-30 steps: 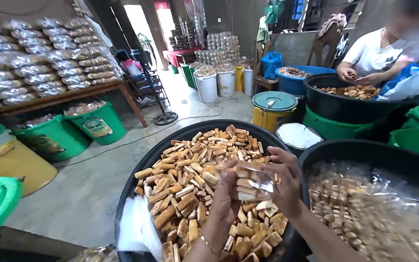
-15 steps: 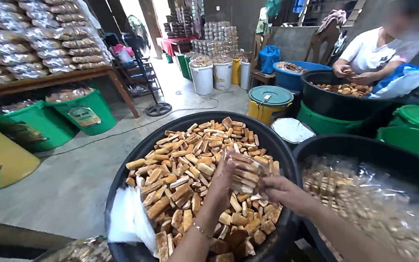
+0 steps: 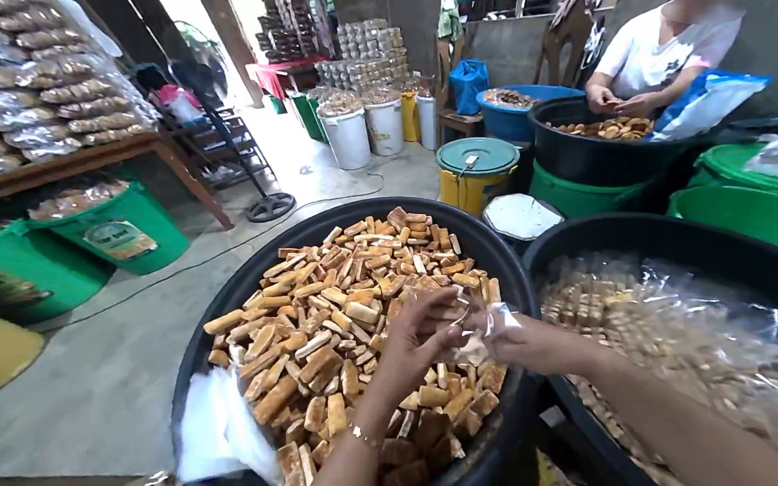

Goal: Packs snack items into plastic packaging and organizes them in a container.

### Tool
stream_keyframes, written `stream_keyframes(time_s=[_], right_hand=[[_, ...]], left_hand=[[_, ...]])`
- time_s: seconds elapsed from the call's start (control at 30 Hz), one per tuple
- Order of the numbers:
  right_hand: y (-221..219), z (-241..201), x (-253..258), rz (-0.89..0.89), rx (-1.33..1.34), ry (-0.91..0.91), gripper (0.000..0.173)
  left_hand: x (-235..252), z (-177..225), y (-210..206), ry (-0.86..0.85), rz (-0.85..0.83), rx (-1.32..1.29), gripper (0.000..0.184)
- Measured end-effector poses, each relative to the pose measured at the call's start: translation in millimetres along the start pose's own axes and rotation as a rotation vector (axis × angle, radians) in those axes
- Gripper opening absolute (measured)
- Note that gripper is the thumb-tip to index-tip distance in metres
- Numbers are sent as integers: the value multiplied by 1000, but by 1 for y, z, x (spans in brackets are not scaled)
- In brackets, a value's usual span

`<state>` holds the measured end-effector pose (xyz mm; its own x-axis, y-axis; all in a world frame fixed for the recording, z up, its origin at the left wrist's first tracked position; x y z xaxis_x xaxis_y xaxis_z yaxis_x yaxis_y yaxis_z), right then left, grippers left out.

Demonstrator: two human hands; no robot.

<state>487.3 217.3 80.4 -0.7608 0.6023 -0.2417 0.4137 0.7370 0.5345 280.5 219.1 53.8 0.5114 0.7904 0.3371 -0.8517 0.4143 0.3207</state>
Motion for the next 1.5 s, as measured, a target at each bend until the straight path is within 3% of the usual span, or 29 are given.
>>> stream_keyframes(time_s=[0.1,0.2,0.23,0.27,0.37,0.4,0.47,0.53,0.6,0.67,0.8,0.9,1.0,1.07,1.17,1.3,1.4,1.5], right_hand=[[3,9,-9,74,92,128,36],[5,23,-13,101,260,353,67],[-1,22,-10,157,304,385,63],[-10,20,-9,257,365,374,48],[-28,24,-26,481,585,206,22],[-27,27,-40,506,668,253,12],[-18,42,-80,561,748,455,14],[-6,66,-132,786,496,493,11],[-2,92,-182,1057,2,258,14],[-14,117,-220,1142,-210,-28,20],[-43,159,-266,977,-237,-294,20],[-69,173,-275,605,-150,-381,20],[-96,175,-264,205,50,-423,27],[-116,180,-255,57,151,-471,27],[-130,192,-248,22,176,-583,32],[-110,198,-243,146,277,-705,35],[-94,192,-241,325,258,-672,36],[-98,194,-230,386,120,-524,37]], left_hand=[[0,-5,-1,14,116,-5,50],[-6,-2,0,-5,194,101,55],[-8,-1,-6,-40,162,184,55],[-9,-1,-16,-84,103,250,54],[-16,-1,-41,-160,-96,206,53],[-17,1,-42,-144,-147,146,58],[-16,5,-37,-89,-160,13,68],[-13,8,-28,-29,-150,-3,58],[-5,13,-31,-11,-208,115,28],[4,19,-45,-30,-377,260,24],[25,34,-121,-152,-811,548,23],[28,8,-196,-286,-1081,592,21],[43,-15,-266,-70,-1528,668,31],[53,-34,-304,-12,-1684,791,34],[66,-68,-331,94,-1765,934,38],[73,-100,-326,317,-1670,1024,47],[79,-99,-323,423,-1570,966,46],[85,-99,-323,387,-1583,992,43]])
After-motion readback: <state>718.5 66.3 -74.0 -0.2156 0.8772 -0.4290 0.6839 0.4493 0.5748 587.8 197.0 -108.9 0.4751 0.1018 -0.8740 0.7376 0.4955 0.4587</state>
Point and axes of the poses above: each hand's wrist, its own x-axis towards the middle knuckle, its own y-axis out of the back of the hand, z = x × y, the point moved 2 cm from there along x, towards the middle knuckle, and after that the axes turned 10 degrees about -z, right-handed, at the moved point
